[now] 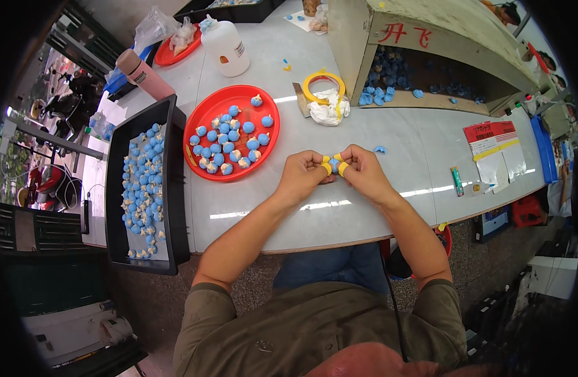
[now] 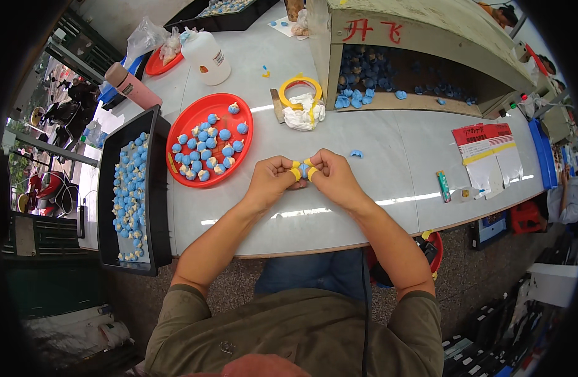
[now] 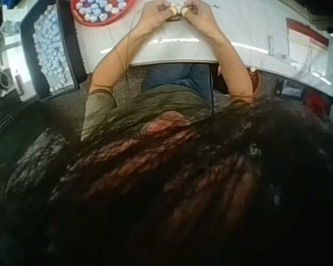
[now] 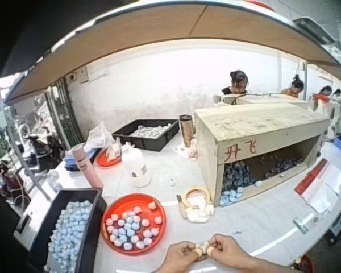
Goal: The person applies glue from a bottle to small yellow plastic parts and attaches them to blue-and-white figurines by hand at a factory workbench.
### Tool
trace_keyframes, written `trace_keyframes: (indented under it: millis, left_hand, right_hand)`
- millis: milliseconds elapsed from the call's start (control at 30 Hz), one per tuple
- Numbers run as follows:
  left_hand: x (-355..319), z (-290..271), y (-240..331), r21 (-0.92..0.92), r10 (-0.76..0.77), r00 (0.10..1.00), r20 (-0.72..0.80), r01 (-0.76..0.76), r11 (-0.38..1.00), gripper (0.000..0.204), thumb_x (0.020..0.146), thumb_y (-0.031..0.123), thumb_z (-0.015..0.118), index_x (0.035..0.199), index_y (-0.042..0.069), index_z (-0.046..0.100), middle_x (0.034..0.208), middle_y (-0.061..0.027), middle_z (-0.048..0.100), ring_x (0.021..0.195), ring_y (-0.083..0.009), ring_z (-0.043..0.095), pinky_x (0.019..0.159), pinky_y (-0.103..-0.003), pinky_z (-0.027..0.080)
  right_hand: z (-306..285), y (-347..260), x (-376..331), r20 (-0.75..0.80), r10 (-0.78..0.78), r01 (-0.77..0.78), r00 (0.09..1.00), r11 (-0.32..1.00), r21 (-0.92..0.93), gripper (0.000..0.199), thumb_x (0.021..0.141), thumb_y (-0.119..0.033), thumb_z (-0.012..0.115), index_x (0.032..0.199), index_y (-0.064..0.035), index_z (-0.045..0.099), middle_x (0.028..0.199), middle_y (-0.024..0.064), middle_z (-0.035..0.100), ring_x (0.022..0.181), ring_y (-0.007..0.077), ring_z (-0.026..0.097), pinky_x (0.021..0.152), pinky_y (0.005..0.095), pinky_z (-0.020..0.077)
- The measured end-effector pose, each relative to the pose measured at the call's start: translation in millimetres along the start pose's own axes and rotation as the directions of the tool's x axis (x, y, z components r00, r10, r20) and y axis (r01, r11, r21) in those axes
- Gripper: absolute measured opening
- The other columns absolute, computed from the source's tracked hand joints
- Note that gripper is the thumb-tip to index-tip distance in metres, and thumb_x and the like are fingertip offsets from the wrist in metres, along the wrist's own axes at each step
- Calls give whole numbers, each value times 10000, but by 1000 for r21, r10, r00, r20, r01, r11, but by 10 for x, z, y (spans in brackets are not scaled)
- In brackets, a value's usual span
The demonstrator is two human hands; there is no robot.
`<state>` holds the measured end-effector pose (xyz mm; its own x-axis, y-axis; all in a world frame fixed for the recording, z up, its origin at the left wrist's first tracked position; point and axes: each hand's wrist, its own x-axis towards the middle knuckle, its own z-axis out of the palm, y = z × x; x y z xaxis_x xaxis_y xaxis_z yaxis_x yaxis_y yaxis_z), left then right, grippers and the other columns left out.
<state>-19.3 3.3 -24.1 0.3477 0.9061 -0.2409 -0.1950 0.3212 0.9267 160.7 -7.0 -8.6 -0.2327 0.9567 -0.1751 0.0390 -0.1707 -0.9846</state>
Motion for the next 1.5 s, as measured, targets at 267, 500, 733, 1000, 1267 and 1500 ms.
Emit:
trace_keyframes:
  millis: [267,500,733,1000,1267,1500]
  left_hand:
    - [14,-15,-47,-4,38,999,-1,-38,999,117,886,8,602,972,-68,582,988,-143,645,843,-195,676,758,-279,590]
    - [11,-46,21,11,-19,999,33,18,1000,132,886,24,610,978,-66,579,983,-145,650,848,-211,686,754,-270,584]
    - [3,-41,57,-16,22,997,68,-21,1000,142,889,31,612,993,-57,575,990,-148,649,864,-218,687,763,-275,581]
    - [0,-69,93,45,-32,996,77,29,999,155,888,52,624,1004,-40,579,983,-136,655,868,-210,690,749,-260,579]
    - [-31,-35,165,27,-68,996,63,66,997,135,884,48,623,991,-27,586,976,-132,661,857,-197,691,736,-249,578]
    - [-28,-39,160,24,-74,995,61,73,997,138,889,30,620,992,-53,582,953,-139,661,835,-182,691,715,-246,579]
  right_hand:
    - [13,-20,1,13,-24,24,1000,1000,2,88,854,3,562,940,19,557,826,-6,571,662,8,483,583,178,394]
    - [-65,-43,11,61,21,-24,998,998,53,124,846,-14,571,966,20,570,824,-3,573,657,10,487,551,181,388]
    - [-89,-151,-7,80,55,-58,995,998,37,212,836,-64,600,1034,5,571,771,-7,562,622,33,505,540,185,412]
    - [-118,-186,-11,102,91,-94,991,995,21,196,841,-88,619,1019,-13,582,753,-10,566,586,36,508,506,189,408]
    - [-119,-210,-18,114,96,-103,989,993,56,173,858,-111,612,997,-13,584,711,-5,570,568,33,507,495,187,402]
    - [-120,-182,-10,109,104,-108,989,994,33,160,854,-78,587,996,-6,577,720,5,569,576,39,513,500,189,412]
